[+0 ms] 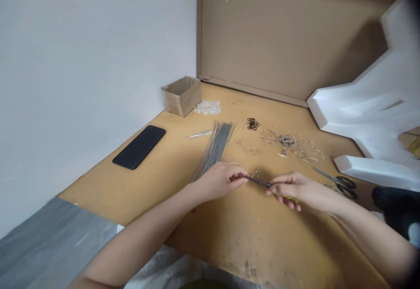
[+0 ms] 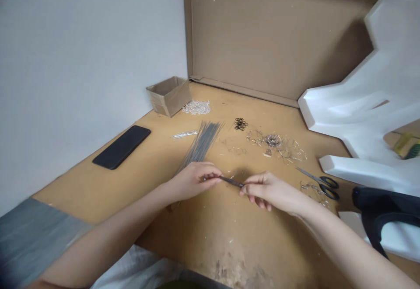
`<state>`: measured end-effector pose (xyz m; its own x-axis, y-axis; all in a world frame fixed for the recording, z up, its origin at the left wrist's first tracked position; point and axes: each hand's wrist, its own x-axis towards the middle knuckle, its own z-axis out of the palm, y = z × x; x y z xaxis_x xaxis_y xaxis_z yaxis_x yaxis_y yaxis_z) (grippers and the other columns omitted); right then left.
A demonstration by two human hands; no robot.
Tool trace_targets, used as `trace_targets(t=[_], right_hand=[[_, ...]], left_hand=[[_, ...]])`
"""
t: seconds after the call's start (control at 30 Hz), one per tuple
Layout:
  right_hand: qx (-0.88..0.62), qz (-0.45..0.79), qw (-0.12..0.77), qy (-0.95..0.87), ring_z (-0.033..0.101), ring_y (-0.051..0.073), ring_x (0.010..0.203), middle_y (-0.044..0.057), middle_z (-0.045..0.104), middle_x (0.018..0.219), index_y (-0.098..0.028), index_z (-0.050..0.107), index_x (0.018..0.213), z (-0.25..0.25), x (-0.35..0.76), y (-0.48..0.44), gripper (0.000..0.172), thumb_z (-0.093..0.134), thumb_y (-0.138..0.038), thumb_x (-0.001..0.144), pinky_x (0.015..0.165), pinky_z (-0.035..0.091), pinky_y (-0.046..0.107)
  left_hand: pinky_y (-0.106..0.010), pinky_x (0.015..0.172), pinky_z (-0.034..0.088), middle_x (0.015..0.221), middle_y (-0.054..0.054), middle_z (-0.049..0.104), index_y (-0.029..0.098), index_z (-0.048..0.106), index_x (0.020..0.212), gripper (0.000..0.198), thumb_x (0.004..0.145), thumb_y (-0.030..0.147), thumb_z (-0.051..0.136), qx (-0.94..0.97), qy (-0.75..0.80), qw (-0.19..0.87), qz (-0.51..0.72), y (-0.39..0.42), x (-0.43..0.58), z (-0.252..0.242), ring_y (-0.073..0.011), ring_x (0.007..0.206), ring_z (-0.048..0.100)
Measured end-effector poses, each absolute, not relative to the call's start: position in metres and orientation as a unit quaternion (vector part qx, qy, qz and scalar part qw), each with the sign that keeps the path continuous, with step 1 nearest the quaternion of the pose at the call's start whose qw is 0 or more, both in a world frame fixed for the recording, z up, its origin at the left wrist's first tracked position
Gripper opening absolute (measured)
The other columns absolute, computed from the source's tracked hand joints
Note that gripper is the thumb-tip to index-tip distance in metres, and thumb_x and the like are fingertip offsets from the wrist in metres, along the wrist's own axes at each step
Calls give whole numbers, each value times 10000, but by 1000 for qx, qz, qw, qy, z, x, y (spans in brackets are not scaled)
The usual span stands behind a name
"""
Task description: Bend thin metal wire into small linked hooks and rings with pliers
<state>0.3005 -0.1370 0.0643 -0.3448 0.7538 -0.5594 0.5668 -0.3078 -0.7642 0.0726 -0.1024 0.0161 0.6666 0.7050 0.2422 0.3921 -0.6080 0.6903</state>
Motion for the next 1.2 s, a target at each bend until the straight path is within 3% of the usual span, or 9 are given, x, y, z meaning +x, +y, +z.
trace_targets(t=[0.13,0.3,0.47,0.63,0.77,0.93,1.07,1.2], right_hand=[[-543,629,93,-549,557,102,527,15,592,665,-158,638,844,63,300,-142,238,482,-332,796,498,467,221],[-504,651,130,-553,613,147,662,63,646,785,-152,626,889,63,299,-147,275,468,-367,826,646,506,292],[-501,605,161,-598,607,154,693,67,645,792,-145,632,910,62,305,-152,309,466,-395,838,687,492,304],[-604,392,211,-661,607,184,739,72,654,811,-150,625,904,41,315,-152,346,424,-426,845,698,485,318],[-643,131,154,-739,596,224,909,64,649,1011,-214,630,976,9,306,-151,267,451,-341,824,763,468,363],[-615,-17,129,-778,573,214,901,85,646,967,-192,636,945,-17,290,-152,231,462,-266,813,736,473,346],[-612,0,156,-775,552,238,924,97,640,965,-186,642,955,-17,288,-151,246,487,-312,810,775,438,398],[-594,229,290,-715,578,193,900,76,647,984,-185,634,965,4,284,-148,291,445,-374,851,797,436,343]], left_hand=[[-206,650,385,743,-27,641,166,645,819,178,823,251,488,835,309,361,278,-102,74,14,-115,698,559],[-219,604,454,684,-31,640,128,621,816,229,778,344,556,661,309,615,298,-98,75,4,-110,621,583],[-216,554,460,635,-30,621,103,609,750,264,727,366,610,603,349,644,316,-90,73,-1,-97,558,576],[-206,528,453,631,-26,618,105,597,730,260,734,365,594,604,360,640,310,-89,71,6,-90,536,575],[-190,499,439,575,-12,600,110,597,721,269,738,378,584,609,372,639,286,-91,72,9,-82,500,557],[-157,453,391,573,-6,598,119,586,697,232,742,346,572,619,371,633,282,-91,72,12,-66,482,526],[-158,452,370,598,4,596,125,587,679,202,744,315,561,640,378,606,281,-95,74,13,-50,459,488],[-167,465,366,605,9,595,132,597,697,190,753,305,542,662,378,587,272,-99,76,10,-49,448,475]])
